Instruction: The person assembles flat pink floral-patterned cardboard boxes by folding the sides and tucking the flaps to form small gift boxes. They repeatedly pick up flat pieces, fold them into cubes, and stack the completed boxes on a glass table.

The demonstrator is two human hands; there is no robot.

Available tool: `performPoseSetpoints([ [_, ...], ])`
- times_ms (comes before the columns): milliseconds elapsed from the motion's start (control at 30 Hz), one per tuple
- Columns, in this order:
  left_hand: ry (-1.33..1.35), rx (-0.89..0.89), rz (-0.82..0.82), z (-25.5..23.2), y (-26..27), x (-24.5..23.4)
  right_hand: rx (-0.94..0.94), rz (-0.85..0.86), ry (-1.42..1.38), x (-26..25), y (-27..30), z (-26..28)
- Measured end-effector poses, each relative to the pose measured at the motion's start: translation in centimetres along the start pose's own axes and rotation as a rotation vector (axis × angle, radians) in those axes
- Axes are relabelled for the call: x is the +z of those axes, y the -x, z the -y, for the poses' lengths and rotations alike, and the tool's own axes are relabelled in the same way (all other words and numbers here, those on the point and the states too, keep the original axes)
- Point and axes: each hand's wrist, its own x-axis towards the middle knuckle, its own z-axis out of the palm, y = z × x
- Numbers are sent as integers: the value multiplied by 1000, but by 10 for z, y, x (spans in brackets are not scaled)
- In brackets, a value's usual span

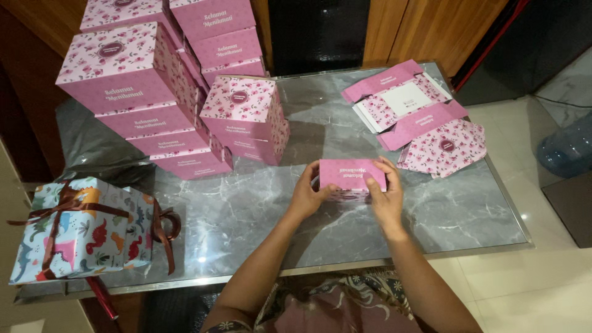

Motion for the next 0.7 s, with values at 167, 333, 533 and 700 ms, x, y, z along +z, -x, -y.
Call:
performPoseSetpoints([
  [167,-15,46,44,-5,1,-5,-153,-19,93,-4,0,-7],
  [333,-152,204,78,-24,6,-5,-223,-35,108,-5,1,-14],
  [533,-43,-26,-37,-17,1,-13,90,166,-106,-9,12,-1],
  [700,125,-108,-33,-20,-9,-40,43,267,-66,4,19,10],
])
